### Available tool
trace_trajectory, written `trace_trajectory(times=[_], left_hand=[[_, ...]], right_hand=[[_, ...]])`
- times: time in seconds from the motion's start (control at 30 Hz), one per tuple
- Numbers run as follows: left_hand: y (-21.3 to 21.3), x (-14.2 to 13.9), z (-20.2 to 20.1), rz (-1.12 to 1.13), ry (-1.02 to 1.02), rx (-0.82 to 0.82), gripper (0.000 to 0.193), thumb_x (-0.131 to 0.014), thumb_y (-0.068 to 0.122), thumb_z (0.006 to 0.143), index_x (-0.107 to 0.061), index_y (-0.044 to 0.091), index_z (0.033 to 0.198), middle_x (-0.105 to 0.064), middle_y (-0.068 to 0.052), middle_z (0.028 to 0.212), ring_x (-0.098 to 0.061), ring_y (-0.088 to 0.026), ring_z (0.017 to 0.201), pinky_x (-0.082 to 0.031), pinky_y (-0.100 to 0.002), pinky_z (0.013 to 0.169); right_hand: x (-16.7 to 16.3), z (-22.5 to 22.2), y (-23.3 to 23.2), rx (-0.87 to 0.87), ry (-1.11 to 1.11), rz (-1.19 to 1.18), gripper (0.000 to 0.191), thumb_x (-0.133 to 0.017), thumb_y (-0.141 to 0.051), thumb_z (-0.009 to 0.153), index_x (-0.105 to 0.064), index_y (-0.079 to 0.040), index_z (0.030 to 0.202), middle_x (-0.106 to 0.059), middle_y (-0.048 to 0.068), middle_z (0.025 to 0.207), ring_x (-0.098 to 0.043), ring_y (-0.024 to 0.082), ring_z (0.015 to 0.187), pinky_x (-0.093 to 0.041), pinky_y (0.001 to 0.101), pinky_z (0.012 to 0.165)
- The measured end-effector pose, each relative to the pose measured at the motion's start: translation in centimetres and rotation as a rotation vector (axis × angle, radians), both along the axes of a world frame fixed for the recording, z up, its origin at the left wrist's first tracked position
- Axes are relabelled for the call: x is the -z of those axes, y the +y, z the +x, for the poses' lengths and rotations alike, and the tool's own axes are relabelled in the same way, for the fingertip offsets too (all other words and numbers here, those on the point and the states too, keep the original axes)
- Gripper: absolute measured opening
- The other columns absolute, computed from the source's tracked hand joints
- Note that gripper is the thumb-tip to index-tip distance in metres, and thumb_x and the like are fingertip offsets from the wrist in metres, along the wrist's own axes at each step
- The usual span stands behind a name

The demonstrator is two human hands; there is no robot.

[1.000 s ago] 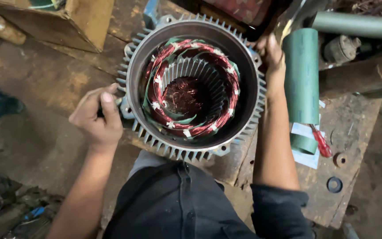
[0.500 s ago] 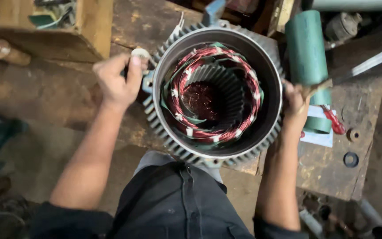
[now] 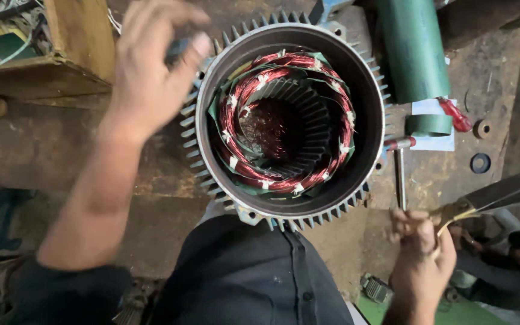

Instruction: The person uses a knife to cut and remove insulation tape from the copper windings of a motor stator. They rotate the stator to access different sections and continue cutting the tape around the coils.

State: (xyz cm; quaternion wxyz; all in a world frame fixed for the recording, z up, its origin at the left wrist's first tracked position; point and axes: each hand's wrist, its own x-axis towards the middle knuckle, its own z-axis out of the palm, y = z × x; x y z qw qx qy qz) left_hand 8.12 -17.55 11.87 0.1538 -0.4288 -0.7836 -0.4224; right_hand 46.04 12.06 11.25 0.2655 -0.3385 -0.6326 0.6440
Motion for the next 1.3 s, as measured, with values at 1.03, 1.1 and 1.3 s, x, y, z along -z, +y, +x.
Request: trace_trajectory(times=[1.03, 1.1, 1.3], left_hand=[[15.3, 2.4, 4.4, -0.351, 0.210, 0.148, 0.008, -0.067, 0.015, 0.084, -0.074, 0.014, 0.088, -0.072, -0.005, 0.075, -0.073, -0.024, 0.065, -0.057, -0.036, 0.053], [15.1, 2.4, 4.3, -0.331, 0.190, 0.145, 0.010, -0.067, 0.014, 0.084, -0.075, 0.015, 0.089, -0.072, -0.005, 0.075, -0.073, -0.024, 0.066, -0.057, -0.037, 0.053], [15.0, 2.3, 3.9, -0.353, 0.175, 0.206, 0.012, -0.066, 0.012, 0.083, -0.077, 0.017, 0.086, -0.072, -0.006, 0.072, -0.074, -0.024, 0.067, -0.056, -0.038, 0.052]], right_hand=[[-15.5, -12.0, -0.1, -0.776, -1.009, 2.069, 0.015, -0.074, -0.031, 0.083, -0.067, -0.018, 0.086, -0.063, -0.005, 0.080, -0.065, 0.013, 0.073, -0.052, 0.0300, 0.063], [-15.8, -12.6, -0.4, -0.789, -1.066, 2.118, 0.013, -0.072, -0.029, 0.085, -0.063, -0.019, 0.084, -0.061, -0.006, 0.080, -0.065, 0.011, 0.074, -0.050, 0.0283, 0.061], [-16.4, -14.9, -2.0, -0.845, -1.163, 2.495, 0.010, -0.069, -0.025, 0.087, -0.061, -0.019, 0.089, -0.057, -0.007, 0.080, -0.059, 0.008, 0.075, -0.042, 0.0244, 0.059]])
